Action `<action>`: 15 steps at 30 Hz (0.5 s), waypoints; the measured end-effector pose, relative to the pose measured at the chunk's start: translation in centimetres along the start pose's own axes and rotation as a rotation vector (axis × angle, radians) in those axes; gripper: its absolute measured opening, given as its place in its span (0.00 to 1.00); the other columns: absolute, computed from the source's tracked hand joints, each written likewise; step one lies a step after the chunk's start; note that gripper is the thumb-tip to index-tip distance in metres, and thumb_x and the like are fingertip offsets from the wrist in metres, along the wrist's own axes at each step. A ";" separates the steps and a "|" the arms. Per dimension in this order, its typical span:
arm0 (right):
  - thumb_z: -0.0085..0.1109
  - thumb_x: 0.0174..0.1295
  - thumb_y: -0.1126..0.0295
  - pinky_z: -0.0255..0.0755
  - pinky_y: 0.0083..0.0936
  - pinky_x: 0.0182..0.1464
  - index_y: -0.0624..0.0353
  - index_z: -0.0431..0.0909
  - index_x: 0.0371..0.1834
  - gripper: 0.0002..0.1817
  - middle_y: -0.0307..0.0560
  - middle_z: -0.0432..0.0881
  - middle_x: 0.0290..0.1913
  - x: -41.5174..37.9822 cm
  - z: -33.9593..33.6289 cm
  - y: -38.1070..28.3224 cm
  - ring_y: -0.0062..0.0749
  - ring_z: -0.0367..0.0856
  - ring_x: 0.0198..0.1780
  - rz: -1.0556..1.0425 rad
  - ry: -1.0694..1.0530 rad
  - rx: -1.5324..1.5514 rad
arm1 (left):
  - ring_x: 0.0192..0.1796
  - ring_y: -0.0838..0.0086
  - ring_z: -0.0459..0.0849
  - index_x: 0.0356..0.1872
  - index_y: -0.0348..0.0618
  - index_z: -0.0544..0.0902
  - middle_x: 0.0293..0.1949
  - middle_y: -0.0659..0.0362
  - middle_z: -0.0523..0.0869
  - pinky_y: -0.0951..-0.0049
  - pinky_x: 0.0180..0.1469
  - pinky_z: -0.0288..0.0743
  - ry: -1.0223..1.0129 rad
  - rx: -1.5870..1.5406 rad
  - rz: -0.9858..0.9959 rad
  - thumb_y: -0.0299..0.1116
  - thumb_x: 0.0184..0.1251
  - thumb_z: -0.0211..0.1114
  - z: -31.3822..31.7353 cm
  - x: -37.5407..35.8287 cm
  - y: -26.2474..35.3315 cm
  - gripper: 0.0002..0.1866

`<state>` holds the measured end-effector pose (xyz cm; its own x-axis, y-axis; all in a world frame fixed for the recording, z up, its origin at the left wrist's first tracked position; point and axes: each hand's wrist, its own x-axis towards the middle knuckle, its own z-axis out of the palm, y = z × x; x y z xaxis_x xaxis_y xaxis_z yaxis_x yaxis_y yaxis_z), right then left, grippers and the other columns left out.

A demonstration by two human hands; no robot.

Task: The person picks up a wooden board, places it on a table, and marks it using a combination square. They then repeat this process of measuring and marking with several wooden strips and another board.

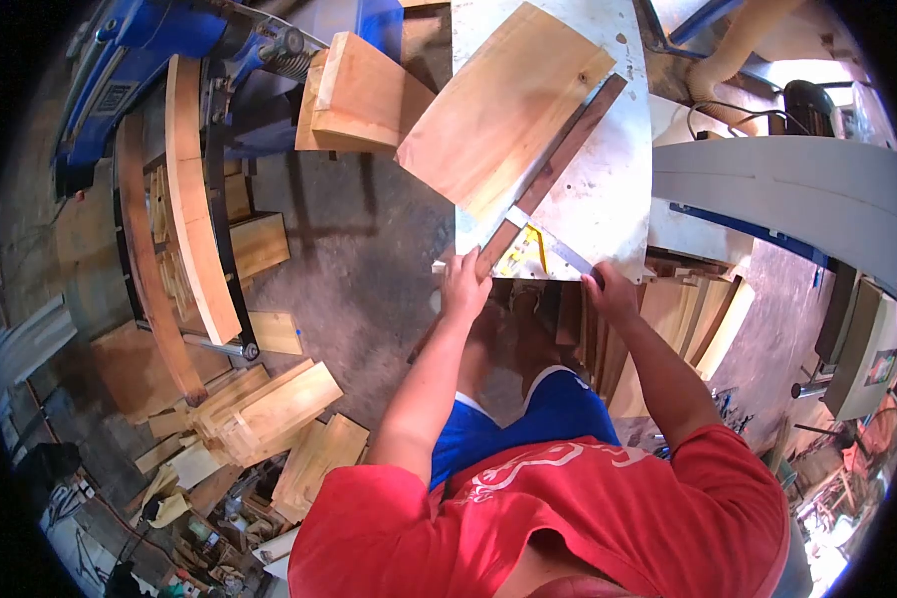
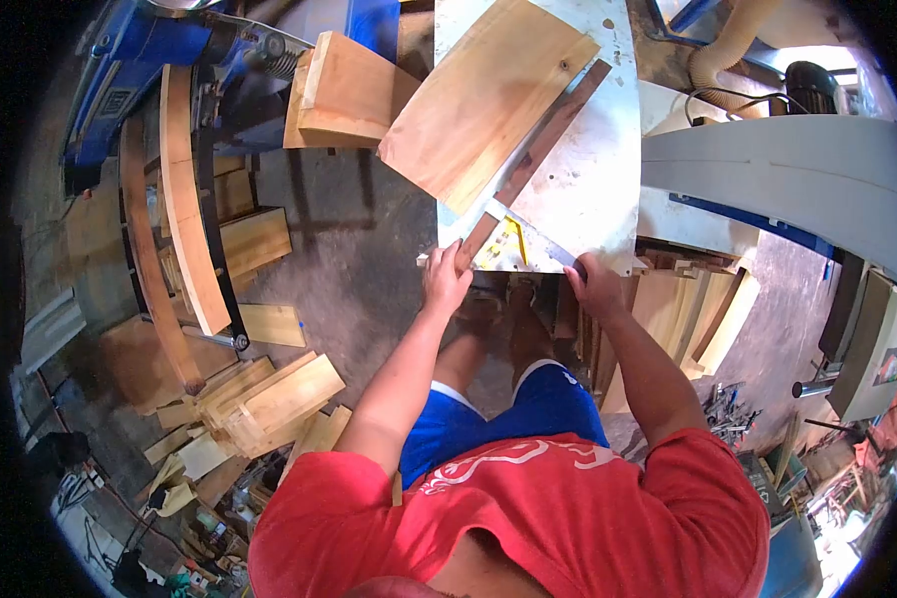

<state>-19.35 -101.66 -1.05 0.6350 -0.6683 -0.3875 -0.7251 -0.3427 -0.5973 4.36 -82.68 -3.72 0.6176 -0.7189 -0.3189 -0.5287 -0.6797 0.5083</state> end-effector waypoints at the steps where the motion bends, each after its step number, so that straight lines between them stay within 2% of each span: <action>1: 0.61 0.63 0.56 0.74 0.45 0.36 0.57 0.74 0.38 0.15 0.56 0.82 0.32 0.0 0.0 0.1 0.57 0.81 0.35 -0.022 0.027 0.015 | 0.53 0.54 0.76 0.62 0.46 0.74 0.47 0.50 0.76 0.58 0.55 0.71 0.000 0.000 -0.005 0.35 0.53 0.70 0.0 0.0 0.0 0.31; 6: 0.61 0.62 0.57 0.73 0.45 0.35 0.57 0.74 0.37 0.15 0.57 0.81 0.31 -0.2 -0.4 0.2 0.56 0.81 0.34 -0.004 0.049 0.011 | 0.51 0.55 0.77 0.63 0.49 0.74 0.46 0.51 0.77 0.58 0.54 0.73 -0.087 -0.001 -0.006 0.38 0.56 0.71 -0.6 0.4 0.2 0.31; 15: 0.61 0.62 0.56 0.72 0.45 0.36 0.57 0.73 0.39 0.16 0.57 0.79 0.30 0.4 -0.6 2.1 0.58 0.80 0.34 -0.016 0.127 -0.025 | 0.51 0.55 0.78 0.63 0.48 0.74 0.47 0.51 0.77 0.58 0.54 0.73 -0.102 -0.016 0.006 0.35 0.54 0.72 -0.4 1.7 0.9 0.32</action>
<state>-20.73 -103.04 -2.04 0.6091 -0.7400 -0.2853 -0.7225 -0.3696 -0.5843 5.17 -84.47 -3.43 0.5513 -0.7348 -0.3951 -0.5228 -0.6734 0.5227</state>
